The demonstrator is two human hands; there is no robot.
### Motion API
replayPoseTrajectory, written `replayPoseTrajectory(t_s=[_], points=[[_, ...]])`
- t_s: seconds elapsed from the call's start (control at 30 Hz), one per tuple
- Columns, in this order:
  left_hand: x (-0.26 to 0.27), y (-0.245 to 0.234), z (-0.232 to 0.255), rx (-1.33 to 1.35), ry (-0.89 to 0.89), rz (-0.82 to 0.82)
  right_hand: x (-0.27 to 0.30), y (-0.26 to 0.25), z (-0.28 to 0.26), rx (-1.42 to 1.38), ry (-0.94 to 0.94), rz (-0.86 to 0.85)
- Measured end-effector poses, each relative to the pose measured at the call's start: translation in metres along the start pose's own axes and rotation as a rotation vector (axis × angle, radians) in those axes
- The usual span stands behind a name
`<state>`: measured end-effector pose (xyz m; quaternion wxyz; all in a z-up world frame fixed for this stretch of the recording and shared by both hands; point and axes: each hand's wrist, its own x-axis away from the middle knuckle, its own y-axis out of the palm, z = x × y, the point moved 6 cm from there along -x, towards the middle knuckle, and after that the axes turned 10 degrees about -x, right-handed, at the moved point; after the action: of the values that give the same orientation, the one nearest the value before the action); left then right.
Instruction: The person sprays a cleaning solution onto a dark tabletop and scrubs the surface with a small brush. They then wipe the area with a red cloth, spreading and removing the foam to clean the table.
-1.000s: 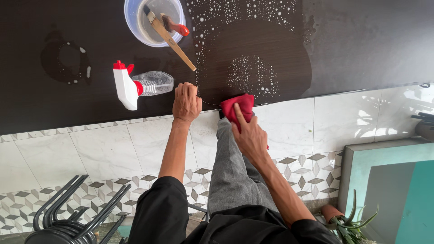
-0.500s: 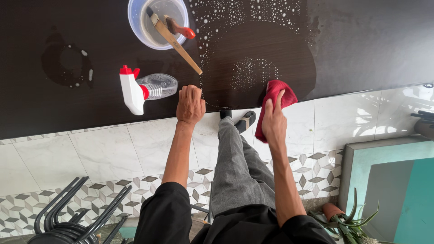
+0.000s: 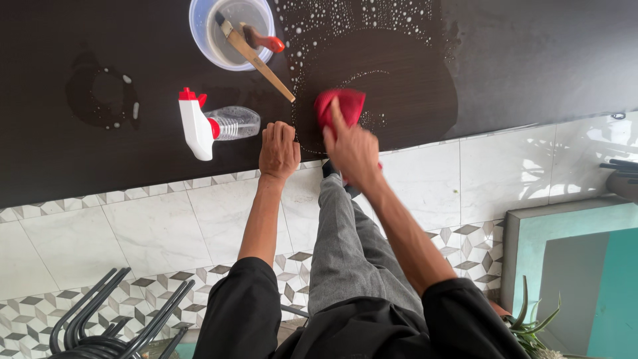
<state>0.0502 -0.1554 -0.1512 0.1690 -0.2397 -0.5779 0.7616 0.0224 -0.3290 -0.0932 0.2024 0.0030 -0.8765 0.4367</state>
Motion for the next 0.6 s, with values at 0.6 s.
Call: replayPoseTrajectory(t_s=[0.6], points=[[0.001,0.004,-0.002,-0.03,0.007,0.01,-0.047,-0.02,0.027,0.115,0.069,0.195]])
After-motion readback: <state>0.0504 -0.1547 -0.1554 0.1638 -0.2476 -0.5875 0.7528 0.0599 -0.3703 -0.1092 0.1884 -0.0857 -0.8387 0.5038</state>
